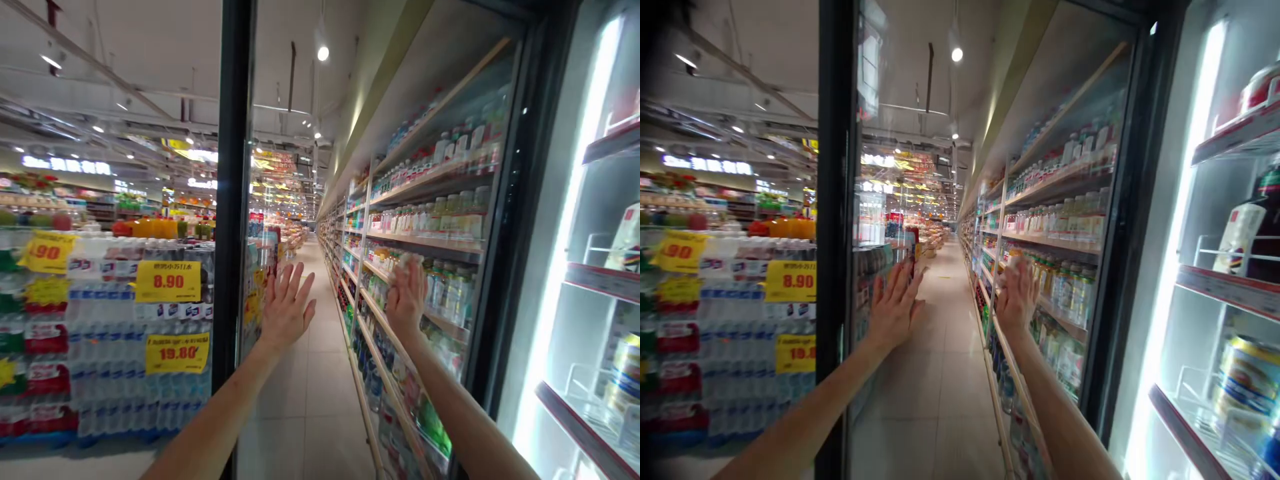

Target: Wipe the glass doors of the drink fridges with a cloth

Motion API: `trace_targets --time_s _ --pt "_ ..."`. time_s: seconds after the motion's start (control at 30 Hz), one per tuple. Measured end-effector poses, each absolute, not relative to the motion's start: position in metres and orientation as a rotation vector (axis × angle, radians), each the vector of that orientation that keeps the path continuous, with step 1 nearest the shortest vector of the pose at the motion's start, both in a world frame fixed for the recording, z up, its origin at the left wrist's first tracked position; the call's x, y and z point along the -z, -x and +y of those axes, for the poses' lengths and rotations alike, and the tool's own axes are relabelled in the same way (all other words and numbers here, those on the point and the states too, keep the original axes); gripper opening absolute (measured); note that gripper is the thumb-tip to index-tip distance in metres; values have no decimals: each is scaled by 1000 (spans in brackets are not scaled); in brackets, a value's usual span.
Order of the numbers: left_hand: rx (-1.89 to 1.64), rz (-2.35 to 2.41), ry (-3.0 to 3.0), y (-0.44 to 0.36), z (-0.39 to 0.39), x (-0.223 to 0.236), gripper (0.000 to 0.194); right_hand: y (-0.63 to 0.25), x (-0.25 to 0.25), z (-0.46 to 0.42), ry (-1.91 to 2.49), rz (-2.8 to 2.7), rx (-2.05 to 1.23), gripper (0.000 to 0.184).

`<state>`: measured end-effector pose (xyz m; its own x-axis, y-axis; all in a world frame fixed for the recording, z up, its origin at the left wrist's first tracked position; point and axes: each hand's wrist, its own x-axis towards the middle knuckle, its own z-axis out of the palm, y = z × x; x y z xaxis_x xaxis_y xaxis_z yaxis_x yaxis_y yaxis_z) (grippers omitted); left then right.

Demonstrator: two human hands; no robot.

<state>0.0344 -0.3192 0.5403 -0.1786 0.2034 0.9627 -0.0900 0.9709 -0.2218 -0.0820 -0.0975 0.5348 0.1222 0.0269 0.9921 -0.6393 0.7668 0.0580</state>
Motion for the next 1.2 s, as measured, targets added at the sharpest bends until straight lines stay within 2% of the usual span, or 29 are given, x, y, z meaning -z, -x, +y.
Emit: trace_targets --time_s 0.1,0.23,0.43,0.6,0.8,1.0,1.2 --pt "-249 -1730 97 -32 -320 -540 56 83 -538 -98 -477 -1378 -575 49" --pt "-248 -1721 105 -30 -320 -540 57 81 -519 -101 -778 -1474 -339 51" --pt "-263 -1715 101 -28 -320 -540 57 94 -527 -75 -379 -1362 -658 50" --pt "-229 -1720 114 -26 -321 -539 60 85 -510 -83 -801 -1496 -339 50" --pt "-208 -1720 124 -25 -323 -539 61 109 -520 -52 -307 -1360 -715 50" --pt "-212 -1714 118 -24 -324 -539 61 103 -511 -65 -723 -1466 -405 53" --pt "-234 -1706 117 -23 -323 -539 61 126 -525 -24 -228 -1336 -739 49"
